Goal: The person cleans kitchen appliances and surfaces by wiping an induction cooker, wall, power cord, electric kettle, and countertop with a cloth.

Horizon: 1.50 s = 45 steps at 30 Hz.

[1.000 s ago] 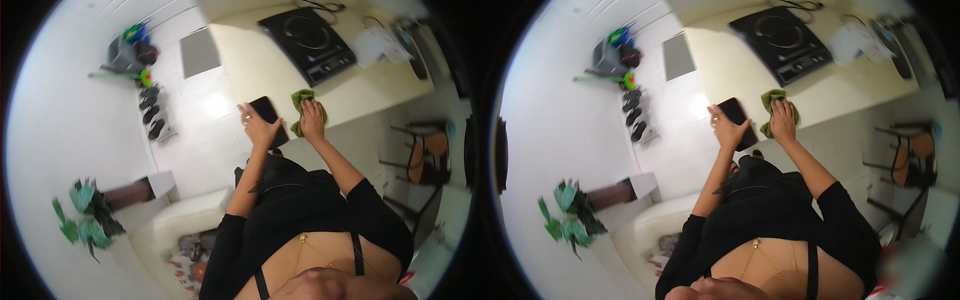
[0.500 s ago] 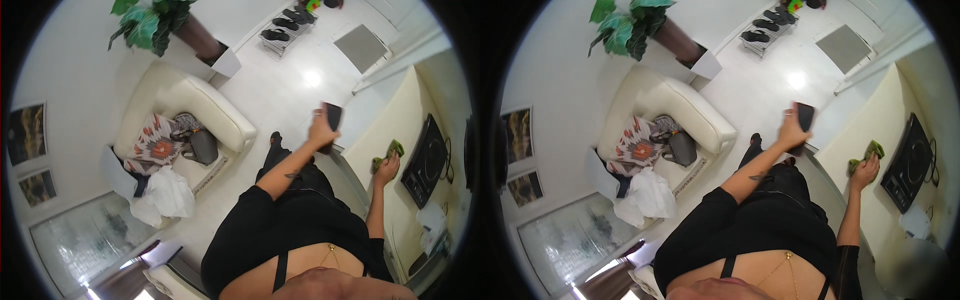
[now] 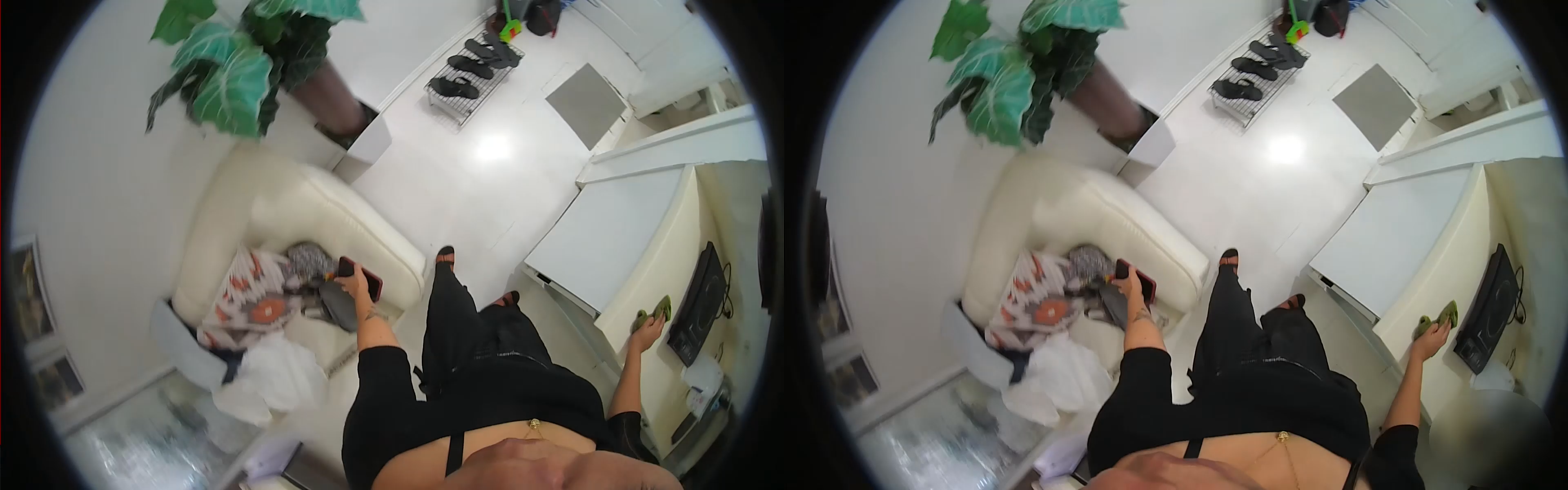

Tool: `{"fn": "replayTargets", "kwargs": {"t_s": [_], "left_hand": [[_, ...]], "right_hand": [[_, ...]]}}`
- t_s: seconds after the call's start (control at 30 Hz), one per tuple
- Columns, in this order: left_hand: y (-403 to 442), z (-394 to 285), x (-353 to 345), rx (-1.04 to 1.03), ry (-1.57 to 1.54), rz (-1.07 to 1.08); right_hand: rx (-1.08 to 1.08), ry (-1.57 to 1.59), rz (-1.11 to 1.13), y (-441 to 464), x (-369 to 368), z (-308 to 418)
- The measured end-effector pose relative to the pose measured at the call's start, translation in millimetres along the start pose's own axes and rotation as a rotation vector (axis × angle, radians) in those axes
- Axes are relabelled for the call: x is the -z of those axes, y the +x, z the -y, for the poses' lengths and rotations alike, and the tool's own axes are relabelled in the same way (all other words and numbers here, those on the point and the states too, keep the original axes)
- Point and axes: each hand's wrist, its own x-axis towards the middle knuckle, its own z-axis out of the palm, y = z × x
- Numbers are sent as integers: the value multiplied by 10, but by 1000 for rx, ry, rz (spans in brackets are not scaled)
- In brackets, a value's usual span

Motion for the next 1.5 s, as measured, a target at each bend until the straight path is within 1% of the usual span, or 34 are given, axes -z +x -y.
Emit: {"fn": "replayTargets", "kwargs": {"t_s": [0.03, 0.07, 0.1, 0.13, 0.17, 0.2, 0.23, 0.27, 0.33, 0.37, 0.43, 0.47, 0.5, 0.53, 0.57, 0.6, 0.7, 0.83, 0.9, 0.97, 1.0, 1.03, 1.07, 1.1, 1.13, 1.17, 1.23, 1.27, 1.3, 1.33, 1.37, 1.4, 1.43, 1.5], "left_hand": [[17, -187, -30, -69, 58, 9], [360, -174, -256, -156, 271, -21], [180, -430, -246, -200, 335, -55], [426, -351, -440, -413, 320, -134], [357, -495, -510, -466, 332, -196], [387, -567, -583, -445, 352, -220], [387, -599, -650, -318, 345, -257], [394, -609, -728, -218, 473, -273], [108, -729, -664, -226, 406, -217], [118, -686, -673, -322, 430, -198], [381, -616, -720, -304, 373, -179], [389, -608, -707, -332, 298, -224], [205, -688, -594, -242, 186, -110], [318, -792, -633, -97, 192, -98], [275, -866, -597, -66, 159, -55], [219, -948, -585, -67, 148, 7], [-13, -1219, -601, -84, 164, 160], [-438, -1778, -873, -167, 279, 350], [-706, -2165, -1175, -258, 358, 447], [-1034, -2554, -1569, -383, 466, 551], [-1243, -2718, -1844, -463, 519, 604], [-1515, -2918, -2110, -561, 561, 642], [-1749, -3051, -2451, -735, 513, 609], [-1953, -3202, -2708, -956, 544, 710], [-2198, -3400, -2951, -1147, 707, 718], [-2532, -3577, -3183, -1206, 749, 800], [-3124, -3934, -3599, -1243, 817, 956], [-3379, -4097, -3852, -1207, 724, 1069], [-3583, -4214, -4062, -1156, 638, 1179], [-3876, -4320, -4124, -1172, 662, 1180], [-4372, -4445, -4090, -1268, 723, 1180], [-4751, -4543, -4094, -1365, 780, 1186], [-4864, -4633, -4207, -1387, 800, 1196], [-5253, -4762, -4612, -1298, 928, 1329]], "right_hand": [[-68, -25, 13, -77, -13, 1], [-71, -54, 25, -172, 88, 41], [-140, -78, -12, -273, 148, 48], [-173, -88, 25, -357, 199, 33], [-209, -102, 60, -457, 272, -22], [-365, -161, 131, -533, 255, -138], [-496, -246, 129, -583, 256, -156], [-729, -226, 153, -497, 459, 294], [-746, -346, 151, -454, 440, 458], [-837, -387, 222, -382, 394, 457], [-795, -348, 111, -316, 361, 805], [-763, -339, 62, -266, 293, 967], [-727, -327, 22, -186, 198, 1113], [-627, -308, -4, -33, 136, 1271], [-522, -286, -29, 158, 68, 1408], [-481, -251, -43, 412, 38, 1547], [-384, -164, -89, 1116, -218, 1519], [-464, -144, -71, 2172, -463, 1209], [-486, -97, -128, 2806, -518, 1163], [-548, -26, 49, 3441, -745, 1074], [-475, 39, -184, 3695, -1006, 1167], [-469, 191, -126, 3883, -1059, 1471], [-466, 256, -281, 3926, -1138, 1842], [-314, 477, -183, 3845, -1159, 2100], [-231, 690, 135, 3605, -1277, 2405], [-73, 999, 290, 3484, -1349, 2575], [-90, 976, 60, 3281, -975, 2773], [-101, 972, 37, 3332, -806, 2685], [-201, 981, -124, 3310, -630, 2573], [-310, 990, -286, 3233, -452, 2470], [-448, 954, -291, 3237, -237, 2261], [-448, 690, -390, 3214, -293, 1954], [-545, 556, -394, 3179, -270, 1718], [-644, 218, -220, 3130, -549, 1543]]}}
